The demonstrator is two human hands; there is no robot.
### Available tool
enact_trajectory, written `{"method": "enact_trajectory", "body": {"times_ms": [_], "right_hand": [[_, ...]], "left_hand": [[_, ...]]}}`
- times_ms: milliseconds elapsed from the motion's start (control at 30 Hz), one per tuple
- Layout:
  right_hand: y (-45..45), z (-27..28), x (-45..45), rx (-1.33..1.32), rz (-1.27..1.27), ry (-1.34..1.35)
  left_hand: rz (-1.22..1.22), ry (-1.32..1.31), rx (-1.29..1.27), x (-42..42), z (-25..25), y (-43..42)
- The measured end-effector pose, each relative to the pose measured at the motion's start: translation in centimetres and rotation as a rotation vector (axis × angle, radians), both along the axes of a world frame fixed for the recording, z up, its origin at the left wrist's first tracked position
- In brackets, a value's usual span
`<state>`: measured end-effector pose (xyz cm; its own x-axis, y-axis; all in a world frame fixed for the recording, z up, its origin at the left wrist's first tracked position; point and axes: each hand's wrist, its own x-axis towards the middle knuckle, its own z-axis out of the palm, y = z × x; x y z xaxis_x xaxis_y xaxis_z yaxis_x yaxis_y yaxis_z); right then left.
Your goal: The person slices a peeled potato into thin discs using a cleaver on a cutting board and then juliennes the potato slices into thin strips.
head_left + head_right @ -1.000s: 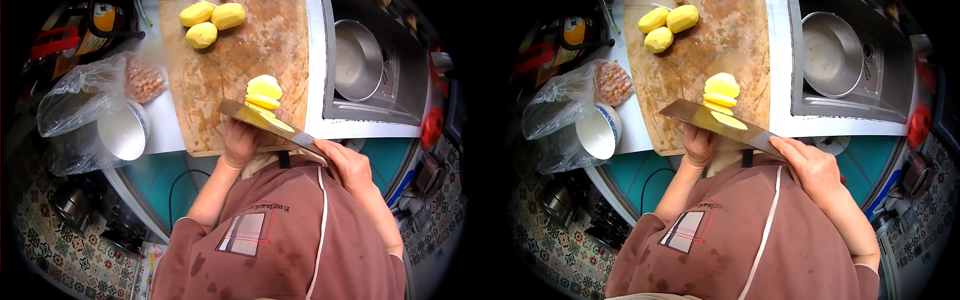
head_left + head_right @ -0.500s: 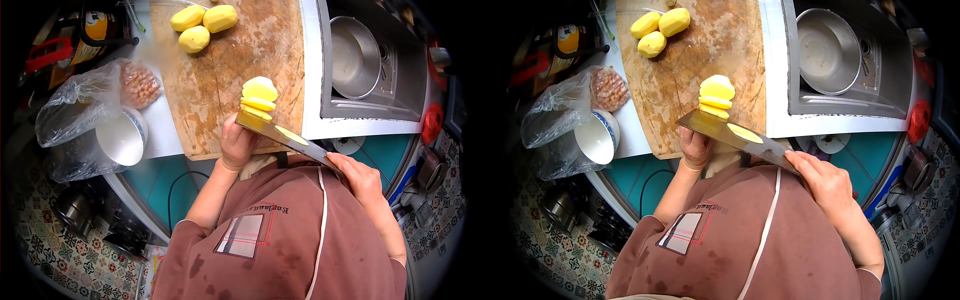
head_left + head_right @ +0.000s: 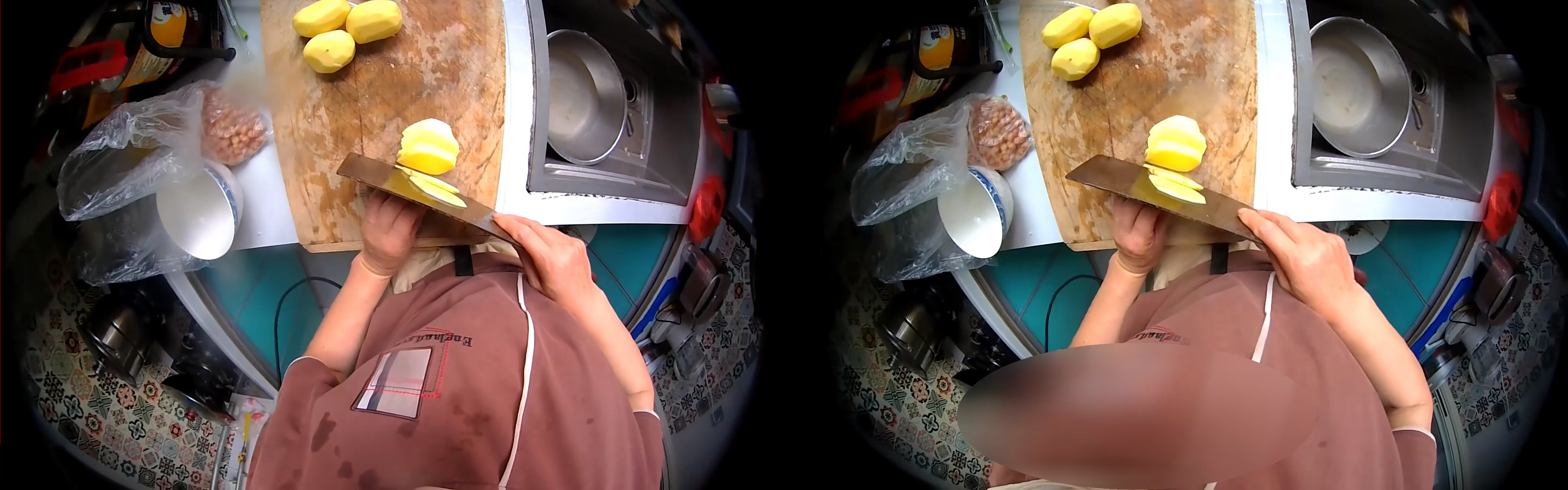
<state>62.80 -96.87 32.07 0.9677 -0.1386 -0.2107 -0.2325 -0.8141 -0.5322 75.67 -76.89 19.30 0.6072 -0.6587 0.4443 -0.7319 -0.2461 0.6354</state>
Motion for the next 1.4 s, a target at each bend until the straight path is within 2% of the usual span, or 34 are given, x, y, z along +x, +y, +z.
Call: {"method": "enact_trajectory", "body": {"times_ms": [133, 233, 300, 467, 800, 833, 867, 933, 967, 1000, 1033, 1067, 1133, 1200, 1233, 1333, 1400], "right_hand": [[-0.7, 3.2, -1.7, -0.047, -0.002, 0.041], [-0.9, 4.1, -2.5, -0.051, -0.030, 0.072], [-0.9, 3.8, -2.4, -0.026, -0.044, 0.053], [-0.5, 2.3, -1.2, -0.003, -0.054, -0.004], [0.0, -1.1, 0.9, 0.098, -0.018, 0.040], [-0.2, -0.8, 0.7, 0.120, -0.027, 0.143], [-0.2, -0.9, 0.4, 0.139, -0.031, 0.189], [-0.9, -1.7, 0.0, 0.118, -0.016, 0.234], [-0.8, -3.0, -0.5, 0.129, -0.040, 0.166], [-1.3, -4.2, -1.0, 0.171, 0.006, 0.038], [-1.2, -5.1, -1.2, 0.166, 0.032, 0.029], [-1.9, -5.3, -1.4, 0.131, 0.031, 0.041], [-1.9, -5.2, -1.1, 0.065, 0.051, 0.070], [-1.4, -4.4, -0.7, 0.060, 0.030, 0.087], [-1.4, -4.4, -0.6, 0.059, 0.028, 0.077], [-0.5, -4.4, -0.7, 0.024, 0.037, 0.030], [-0.2, -4.3, -0.8, 0.004, 0.040, 0.018]], "left_hand": [[-0.002, 0.067, -0.037, 0.0, 0.0, -0.2], [-0.057, 0.318, -0.075, -0.4, -0.7, 0.3], [-0.051, 0.308, -0.084, -0.4, -0.6, 0.1], [-0.017, 0.006, -0.031, 0.4, 0.3, -0.5], [-0.055, 0.010, 0.032, 1.7, 2.3, 0.5], [-0.081, -0.026, 0.077, 1.9, 3.0, 0.8], [-0.223, 0.017, 0.020, 2.3, 3.4, 1.2], [-0.134, 0.031, -0.247, 2.7, 5.7, -0.5], [-0.060, -0.079, -0.177, 3.4, 8.2, -1.0], [-0.074, 0.024, -0.113, 4.2, 10.2, -1.7], [-0.096, 0.069, -0.182, 5.3, 10.6, -3.1], [-0.212, 0.157, -0.071, 6.3, 10.4, -4.3], [-0.478, 0.092, 0.394, 9.2, 10.4, -7.3], [-0.801, 0.171, 0.625, 11.3, 9.9, -10.3], [-1.005, 0.185, 0.832, 12.0, 9.1, -12.6], [-1.142, 0.247, 1.045, 12.4, 9.7, -13.1], [-1.160, 0.189, 1.070, 12.2, 9.7, -13.4]]}}
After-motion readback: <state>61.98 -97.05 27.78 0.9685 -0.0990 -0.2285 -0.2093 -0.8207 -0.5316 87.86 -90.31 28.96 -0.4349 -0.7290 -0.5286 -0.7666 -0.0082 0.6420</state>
